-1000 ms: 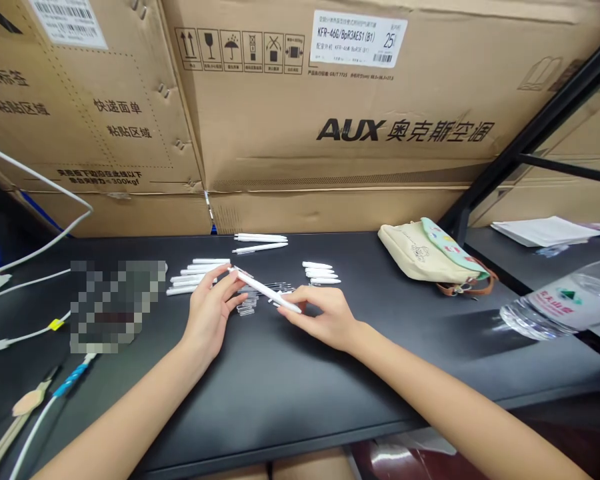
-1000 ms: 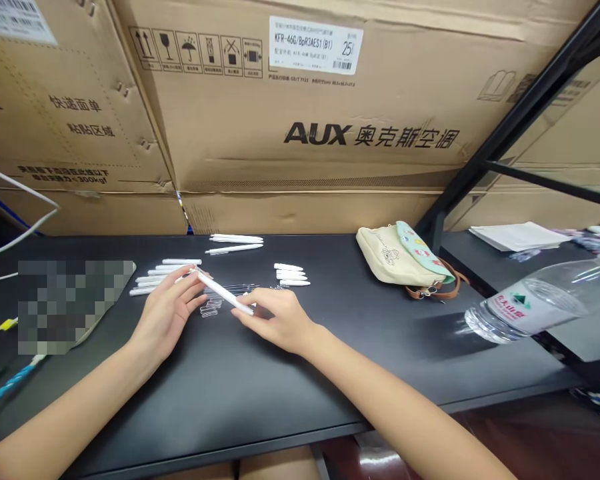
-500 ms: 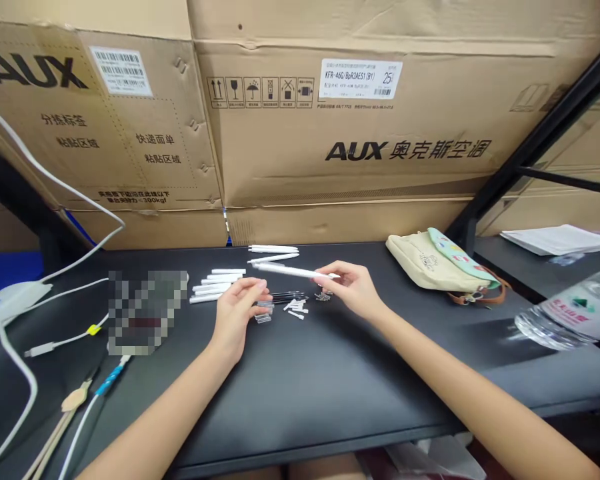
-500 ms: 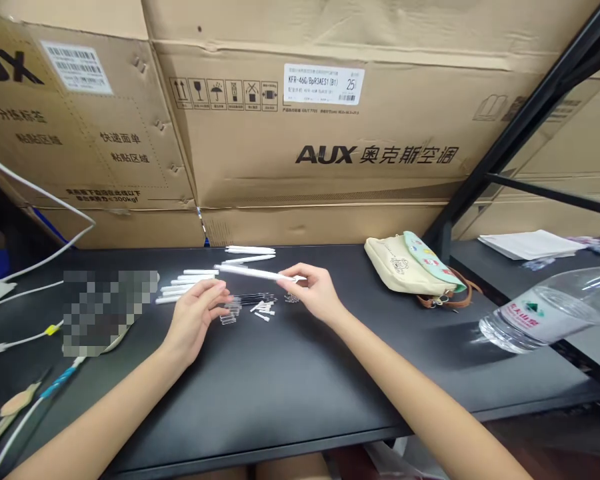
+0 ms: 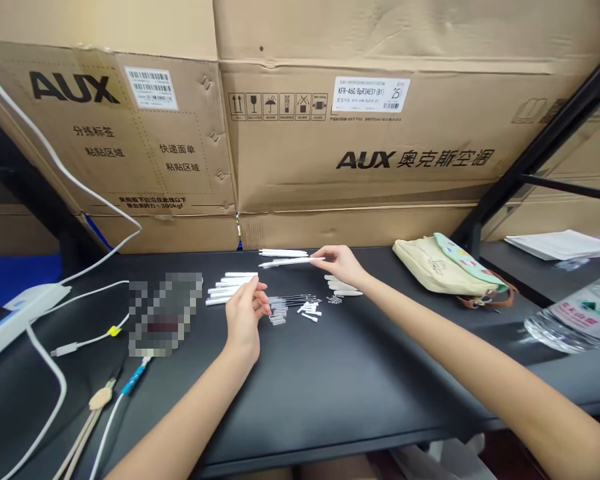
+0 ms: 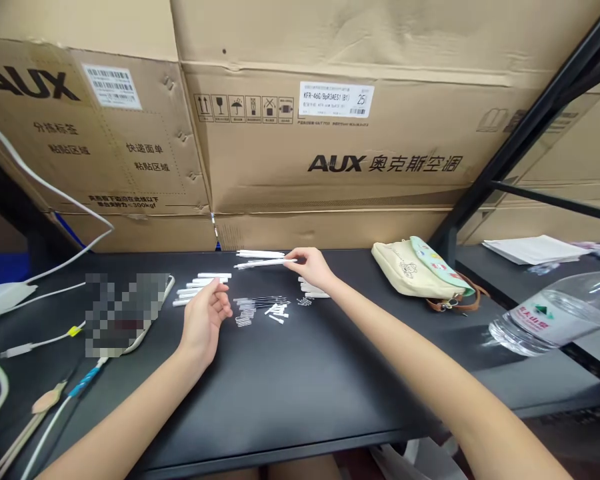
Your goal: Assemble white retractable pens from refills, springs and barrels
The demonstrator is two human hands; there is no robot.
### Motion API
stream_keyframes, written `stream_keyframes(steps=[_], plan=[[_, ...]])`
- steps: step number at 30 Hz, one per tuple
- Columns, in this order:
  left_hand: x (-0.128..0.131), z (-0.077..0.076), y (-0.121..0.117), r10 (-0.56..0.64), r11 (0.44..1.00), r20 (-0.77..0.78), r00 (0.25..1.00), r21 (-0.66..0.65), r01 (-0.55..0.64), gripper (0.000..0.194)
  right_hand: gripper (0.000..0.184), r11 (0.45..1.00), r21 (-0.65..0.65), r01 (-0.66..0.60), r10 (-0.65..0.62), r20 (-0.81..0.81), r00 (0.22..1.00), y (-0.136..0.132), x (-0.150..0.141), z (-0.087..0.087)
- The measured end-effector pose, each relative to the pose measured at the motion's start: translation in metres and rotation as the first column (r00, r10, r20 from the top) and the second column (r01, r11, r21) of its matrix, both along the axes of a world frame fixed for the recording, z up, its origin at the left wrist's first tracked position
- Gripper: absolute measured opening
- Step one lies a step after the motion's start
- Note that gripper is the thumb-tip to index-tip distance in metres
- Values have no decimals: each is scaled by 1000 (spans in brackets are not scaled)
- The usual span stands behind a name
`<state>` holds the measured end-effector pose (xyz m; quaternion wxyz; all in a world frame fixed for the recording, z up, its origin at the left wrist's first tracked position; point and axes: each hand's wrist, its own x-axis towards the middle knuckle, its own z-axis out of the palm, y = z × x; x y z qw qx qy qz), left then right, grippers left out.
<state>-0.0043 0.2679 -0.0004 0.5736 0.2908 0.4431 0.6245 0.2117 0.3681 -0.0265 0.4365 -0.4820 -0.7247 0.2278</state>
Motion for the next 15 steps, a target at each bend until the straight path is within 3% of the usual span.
stream_keyframes(steps=[6, 10, 13, 15], plan=[[-3, 0, 0, 9, 1000, -2, 1000, -7, -9, 25, 10, 1000, 21, 19, -22, 166, 986, 22, -12, -2], [0, -3, 1, -7, 1000, -48, 999, -10, 6, 26, 8, 992, 125, -10, -36, 360, 932, 29, -17, -3], [0, -2, 4, 8, 999, -259, 966, 52, 5, 26, 9, 982, 186, -33, -51, 431, 901, 28, -21, -3], [-9, 2, 5, 80, 980, -561, 824, 194, 37, 27, 6, 967, 247, -56, -54, 416, 908, 21, -23, -1]])
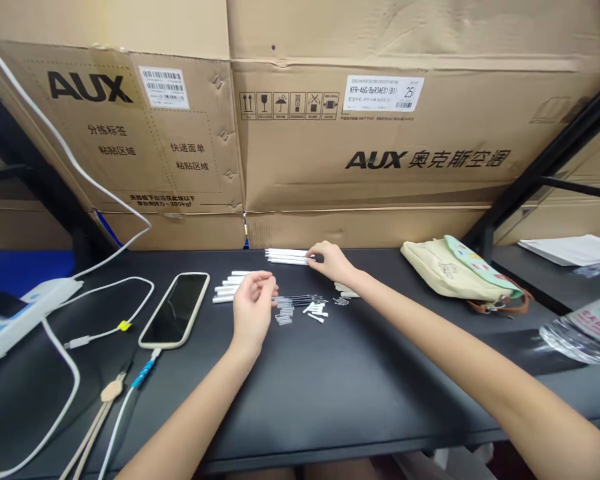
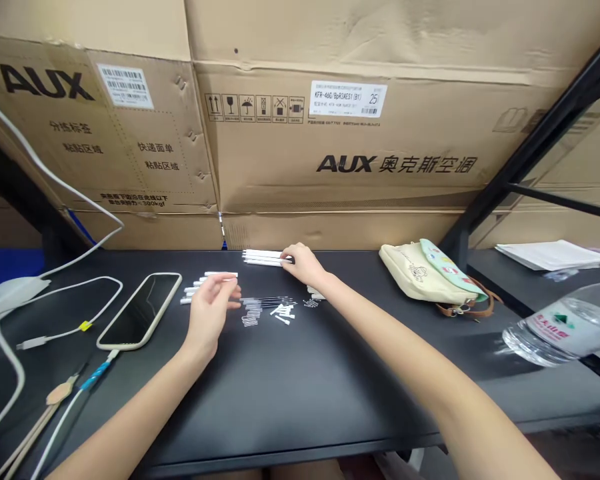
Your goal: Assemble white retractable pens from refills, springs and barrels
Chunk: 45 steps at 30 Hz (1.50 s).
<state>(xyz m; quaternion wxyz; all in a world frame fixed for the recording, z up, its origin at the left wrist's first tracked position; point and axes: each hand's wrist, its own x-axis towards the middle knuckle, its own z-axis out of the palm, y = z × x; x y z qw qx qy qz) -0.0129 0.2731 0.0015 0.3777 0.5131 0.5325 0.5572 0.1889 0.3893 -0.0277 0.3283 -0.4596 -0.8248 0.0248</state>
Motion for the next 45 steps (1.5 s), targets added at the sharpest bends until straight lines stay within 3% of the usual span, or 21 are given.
stream_keyframes(steps=[1, 2, 4, 6, 8, 12, 15, 20, 24, 30, 33, 38, 45], plan=[[-8, 3, 0, 27, 994, -234, 972, 108, -2, 33, 6, 999, 38, -25, 26, -19, 999, -5, -1, 2], [-18, 6, 0, 86, 979, -497, 864, 201, 18, 39, 6, 995, 78, -58, 61, -41, 997, -12, -1, 3], [-44, 11, -2, 300, 951, -814, 498, 299, -83, 45, 8, 986, 126, -111, 123, -96, 988, -27, 0, 7], [-73, 13, -4, 284, 951, -940, 188, 253, -176, 51, 8, 980, 152, -129, 153, -158, 975, -44, 1, 10], [-97, 14, -5, 163, 949, -984, 69, 137, -283, 57, 8, 979, 159, -130, 162, -206, 965, -57, 3, 11], [-119, 17, 0, -137, 924, -987, 89, -160, -347, 64, 8, 981, 159, -110, 150, -264, 953, -74, 5, 8], [-121, 20, 9, -203, 901, -974, 106, -228, -370, 66, 7, 984, 157, -88, 132, -298, 945, -78, 7, 4], [-121, 23, 25, -237, 881, -964, 121, -266, -391, 74, 7, 986, 140, -87, 129, -321, 938, -83, 10, 0], [-118, 24, 29, -221, 873, -971, 87, -237, -427, 81, 8, 989, 120, -84, 120, -333, 935, -86, 12, -3], [-120, 24, 34, -184, 900, -979, 86, -203, -386, 82, 8, 990, 110, -93, 125, -333, 934, -87, 12, -5], [-124, 25, 33, -185, 900, -973, 140, -225, -374, 86, 8, 990, 107, -92, 123, -339, 933, -88, 12, -5], [-139, 23, 14, -154, 919, -937, 313, -252, -304, 90, 9, 990, 109, -90, 122, -341, 932, -90, 12, -4], [-158, 10, -13, -111, 975, -911, 398, -178, -137, 69, 9, 987, 97, -128, 153, -331, 931, -91, 11, -7]])
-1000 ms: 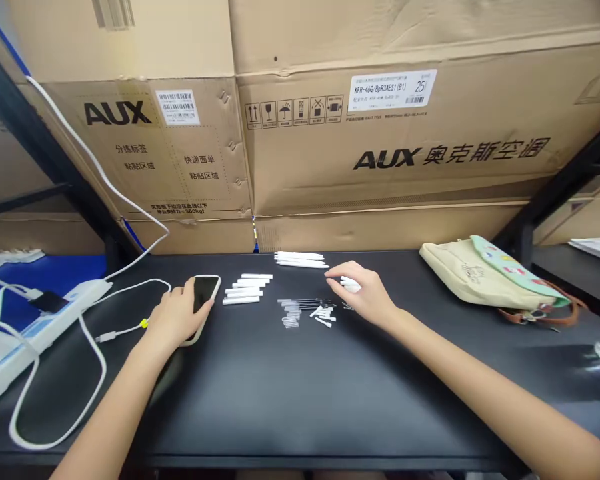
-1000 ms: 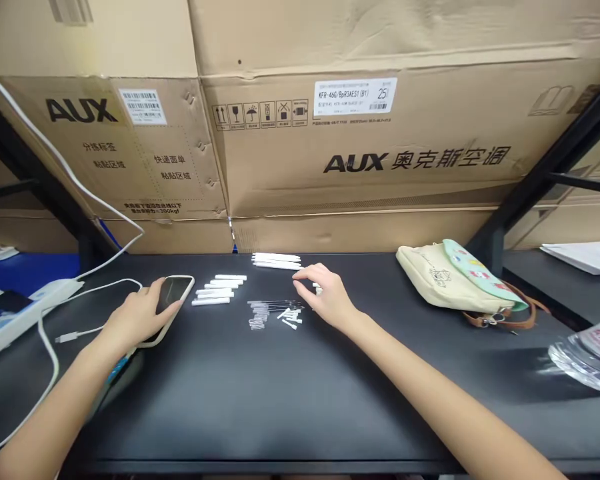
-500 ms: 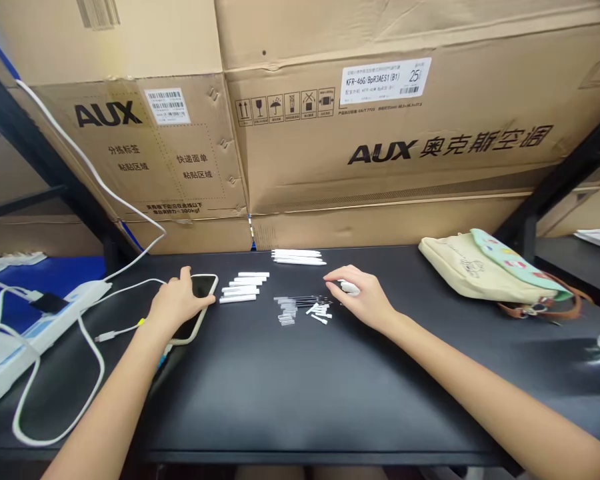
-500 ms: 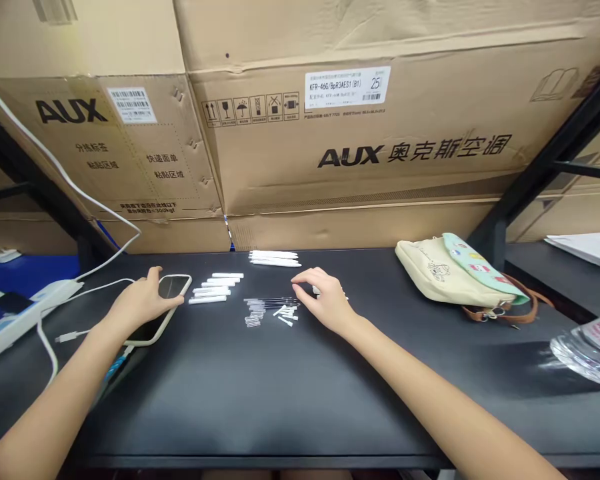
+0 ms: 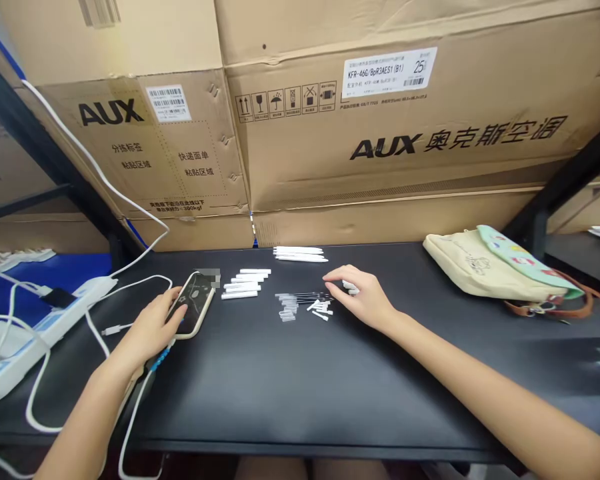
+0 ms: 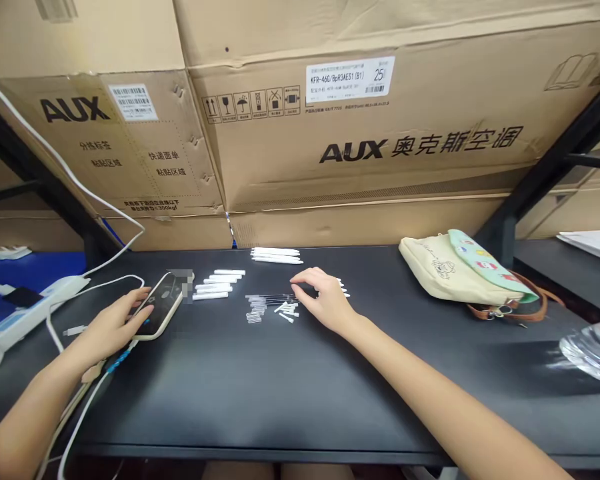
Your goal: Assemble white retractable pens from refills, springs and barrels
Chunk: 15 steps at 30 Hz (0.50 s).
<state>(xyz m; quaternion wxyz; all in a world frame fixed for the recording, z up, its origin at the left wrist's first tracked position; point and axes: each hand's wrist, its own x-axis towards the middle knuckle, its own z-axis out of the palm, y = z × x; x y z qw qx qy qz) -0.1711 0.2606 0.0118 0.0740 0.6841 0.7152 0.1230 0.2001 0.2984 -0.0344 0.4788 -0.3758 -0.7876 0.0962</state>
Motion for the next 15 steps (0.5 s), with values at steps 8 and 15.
stream_keyframes(steps=[8, 15], plan=[[-11, -10, -4, -22, 1000, -44, 999, -16, 21, 67, 10, 1000, -8, -12, 12, 11, 1000, -1, 0, -1], [-33, -40, -4, -52, 997, -74, 996, 55, 56, 69, 9, 999, -3, -38, 38, 24, 999, -1, -1, -2]])
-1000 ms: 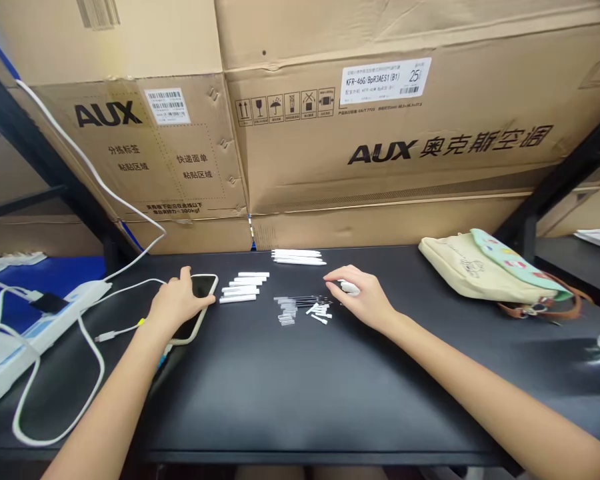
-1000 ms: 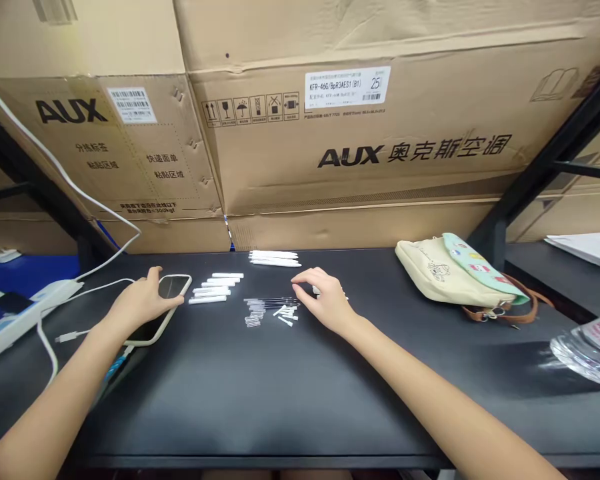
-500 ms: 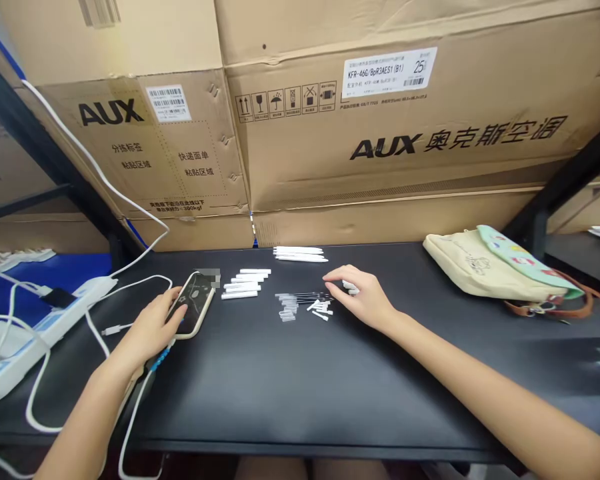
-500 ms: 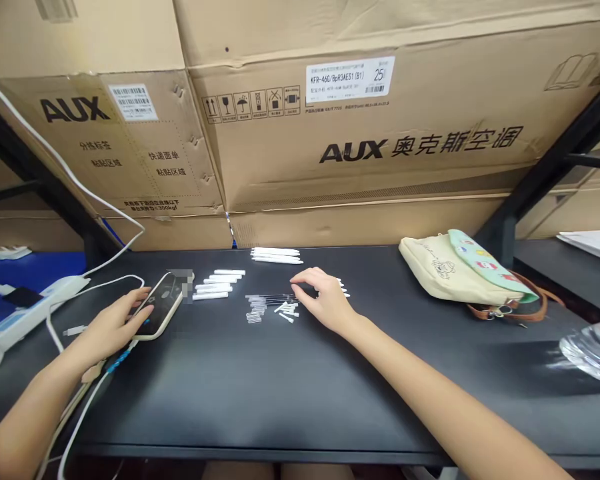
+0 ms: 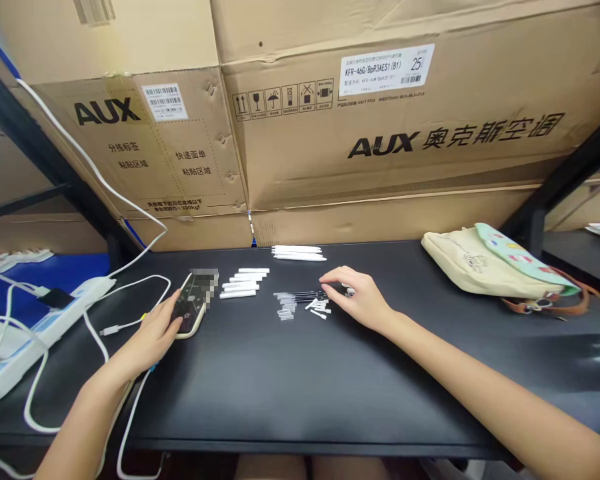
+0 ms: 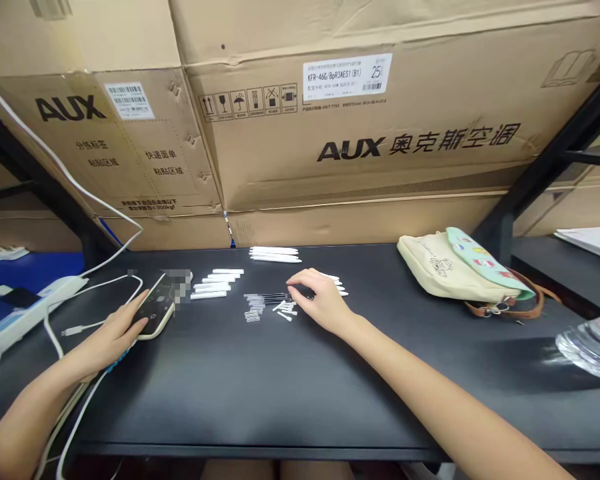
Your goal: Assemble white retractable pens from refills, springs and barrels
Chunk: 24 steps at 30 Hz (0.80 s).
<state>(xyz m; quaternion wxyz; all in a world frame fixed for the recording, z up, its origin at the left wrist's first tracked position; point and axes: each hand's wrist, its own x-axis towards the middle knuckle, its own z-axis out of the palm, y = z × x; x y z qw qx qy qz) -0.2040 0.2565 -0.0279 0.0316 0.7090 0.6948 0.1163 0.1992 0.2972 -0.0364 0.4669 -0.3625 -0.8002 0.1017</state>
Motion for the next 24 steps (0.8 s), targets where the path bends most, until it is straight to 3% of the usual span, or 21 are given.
stream_keyframes(steps=[6, 17, 21, 24], plan=[[-2, -3, 2, -4, 1000, 8, 1000, -19, 4, 72, 9, 1000, -7, -1, 1, -15, 1000, -1, -1, 0], [13, 16, -3, 98, 985, 7, 995, -142, -95, 75, 10, 1000, -17, 1, -1, -8, 1000, -2, -1, 1], [11, 13, -2, 125, 984, -22, 992, -128, -127, 75, 10, 1000, -14, -2, 2, -3, 1000, -2, -1, 2], [8, 7, 0, 71, 994, -88, 994, -77, -78, 74, 10, 1000, -14, -6, 6, 0, 1000, -3, -1, 2]])
